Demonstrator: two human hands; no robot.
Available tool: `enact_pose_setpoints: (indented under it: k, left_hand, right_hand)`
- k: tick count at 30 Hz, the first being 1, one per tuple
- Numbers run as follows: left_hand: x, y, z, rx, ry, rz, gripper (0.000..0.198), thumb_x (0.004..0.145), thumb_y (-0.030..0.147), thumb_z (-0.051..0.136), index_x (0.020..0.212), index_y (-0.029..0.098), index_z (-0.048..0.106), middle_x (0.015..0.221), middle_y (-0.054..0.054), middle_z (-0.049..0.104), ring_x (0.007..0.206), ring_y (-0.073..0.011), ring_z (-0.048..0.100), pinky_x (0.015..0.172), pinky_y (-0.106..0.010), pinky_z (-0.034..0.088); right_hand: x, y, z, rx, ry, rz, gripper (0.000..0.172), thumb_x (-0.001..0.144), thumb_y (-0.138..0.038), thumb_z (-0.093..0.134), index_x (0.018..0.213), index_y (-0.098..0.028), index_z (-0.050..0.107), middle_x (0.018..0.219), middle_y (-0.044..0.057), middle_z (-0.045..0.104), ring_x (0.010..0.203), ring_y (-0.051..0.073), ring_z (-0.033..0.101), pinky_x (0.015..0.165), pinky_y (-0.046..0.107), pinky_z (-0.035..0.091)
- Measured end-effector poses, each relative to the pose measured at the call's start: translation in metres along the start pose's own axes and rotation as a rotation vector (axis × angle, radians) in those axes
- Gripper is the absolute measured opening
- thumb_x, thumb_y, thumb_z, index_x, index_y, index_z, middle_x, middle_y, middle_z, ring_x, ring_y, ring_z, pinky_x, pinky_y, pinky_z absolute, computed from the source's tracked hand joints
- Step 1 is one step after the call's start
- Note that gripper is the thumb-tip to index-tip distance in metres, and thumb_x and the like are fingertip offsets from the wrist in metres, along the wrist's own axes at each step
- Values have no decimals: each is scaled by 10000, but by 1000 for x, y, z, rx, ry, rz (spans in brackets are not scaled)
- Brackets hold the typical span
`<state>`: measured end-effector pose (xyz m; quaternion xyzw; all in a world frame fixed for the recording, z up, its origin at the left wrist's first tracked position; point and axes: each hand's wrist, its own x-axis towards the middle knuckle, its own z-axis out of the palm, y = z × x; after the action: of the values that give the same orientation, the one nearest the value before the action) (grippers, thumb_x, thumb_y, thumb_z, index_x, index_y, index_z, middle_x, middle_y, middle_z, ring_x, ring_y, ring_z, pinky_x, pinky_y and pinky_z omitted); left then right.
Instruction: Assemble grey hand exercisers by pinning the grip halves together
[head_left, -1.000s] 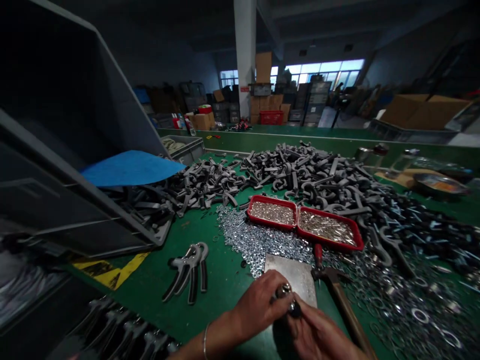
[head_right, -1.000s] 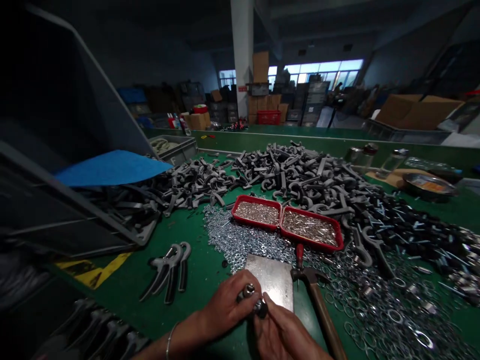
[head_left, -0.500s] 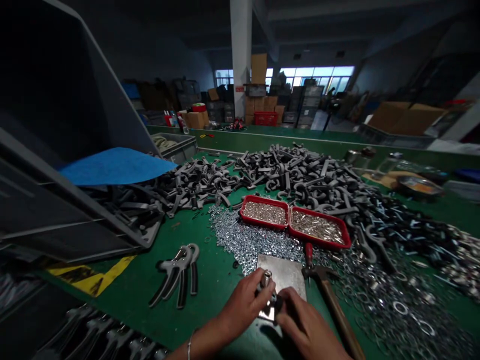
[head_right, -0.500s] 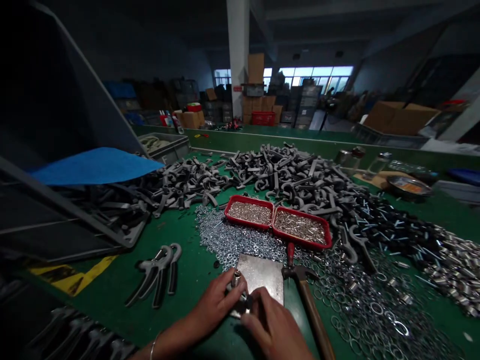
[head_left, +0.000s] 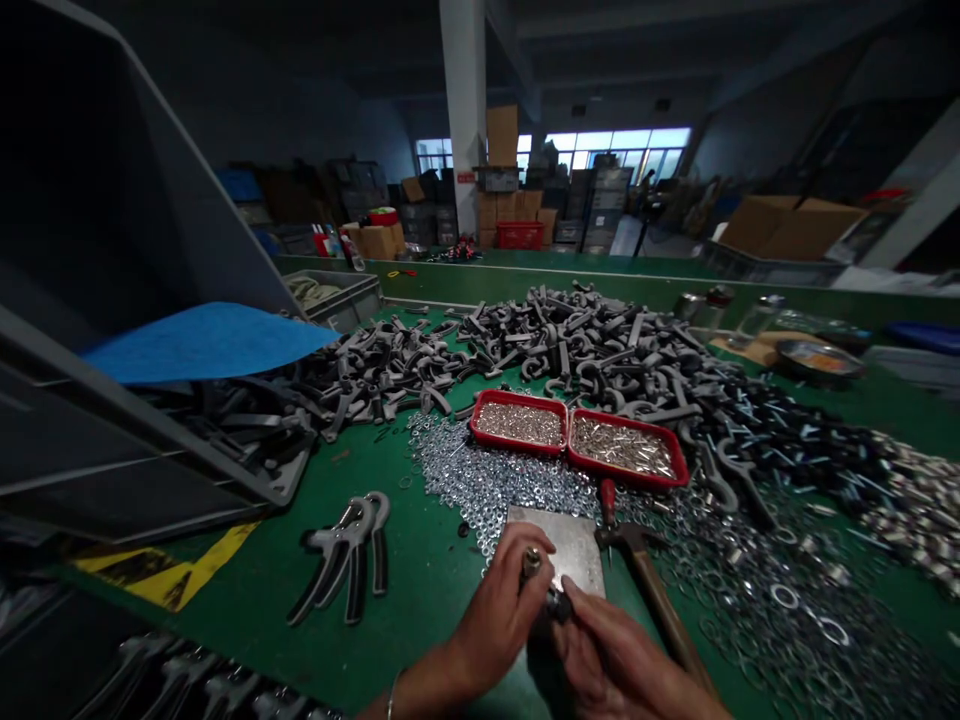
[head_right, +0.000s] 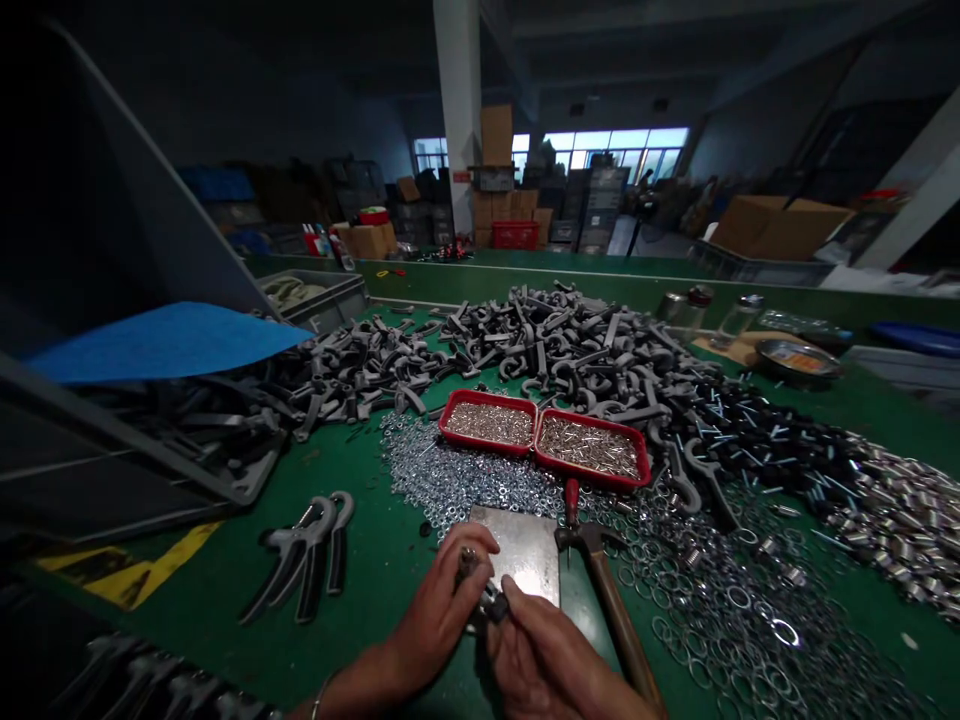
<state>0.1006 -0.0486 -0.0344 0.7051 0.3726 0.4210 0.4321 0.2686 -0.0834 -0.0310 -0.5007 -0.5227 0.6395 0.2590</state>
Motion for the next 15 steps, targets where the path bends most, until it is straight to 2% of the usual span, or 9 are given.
enact_pose_setpoints:
  k: [1, 2, 5, 7, 9, 10, 12, 13, 15]
  left_hand:
    - [0, 0, 1, 25, -7, 39, 196, 1030, 317, 379, 1035, 196, 533, 1094, -83, 548, 1069, -198, 541, 991, -344, 422]
    - [1, 0, 3, 45, 3, 37, 184, 1027, 314, 386, 1036, 197, 529, 1092, -84, 546, 1065, -199, 540, 992, -348, 423]
    - [1, -4, 8, 71, 127, -109, 187, 1034, 317, 367, 1056, 199, 510, 1051, -82, 564, 1037, -208, 546, 967, -360, 437]
    - [0, -6, 10, 93, 152, -112, 195, 1037, 308, 345, 1032, 199, 506, 1037, -83, 568, 1026, -211, 544, 959, -362, 438]
    - [0, -8, 10, 123, 73, -3, 186, 1032, 289, 353, 981, 199, 508, 1021, -79, 560, 1008, -206, 538, 955, -354, 440]
    - [-1, -8, 10, 135, 29, 49, 177, 1029, 274, 360, 969, 199, 508, 1017, -77, 555, 1000, -201, 536, 954, -350, 440]
    - [-2, -11, 10, 148, 0, 85, 163, 1027, 239, 358, 977, 196, 507, 1019, -77, 548, 997, -195, 534, 954, -346, 443]
    - [-4, -13, 11, 150, 19, 72, 161, 1027, 221, 348, 997, 193, 504, 1023, -79, 546, 1002, -194, 534, 955, -348, 444]
    - [-8, -17, 13, 157, 88, 40, 172, 1027, 190, 326, 1010, 193, 497, 1015, -79, 545, 991, -192, 540, 938, -345, 453]
  right_hand:
    - [0, -2, -1, -17, -15, 2, 669, 963, -697, 179, 741, -205, 573, 481, -44, 452, 398, 117, 350, 454, 248, 333]
    - [-1, -3, -1, -86, 42, -49, 614, 949, -703, 281, 761, -204, 585, 527, -26, 501, 448, 126, 410, 486, 248, 353]
    - [-2, -5, -2, -257, 303, -247, 444, 831, -651, 619, 783, -211, 587, 740, 16, 594, 665, 150, 510, 610, 244, 398]
    - [-2, -4, 0, -97, 218, -143, 470, 856, -683, 552, 798, -217, 563, 659, -25, 526, 535, 113, 418, 519, 225, 367]
    - [-2, -1, 1, 123, 17, 39, 542, 922, -714, 354, 819, -219, 547, 535, -75, 424, 394, 83, 257, 401, 209, 270]
    - [-1, 1, 0, 153, -34, 72, 572, 932, -718, 302, 816, -217, 551, 505, -80, 411, 368, 82, 232, 381, 211, 246]
    - [-1, 4, -1, 27, 45, -23, 548, 904, -718, 403, 804, -209, 581, 575, -28, 524, 431, 105, 386, 435, 222, 328]
    - [0, 5, -1, -53, 127, -102, 507, 868, -703, 509, 796, -208, 595, 663, 7, 585, 535, 129, 485, 508, 232, 389]
    - [1, 10, 1, -100, 231, -186, 455, 827, -670, 612, 798, -216, 604, 786, 35, 615, 723, 170, 560, 651, 257, 456]
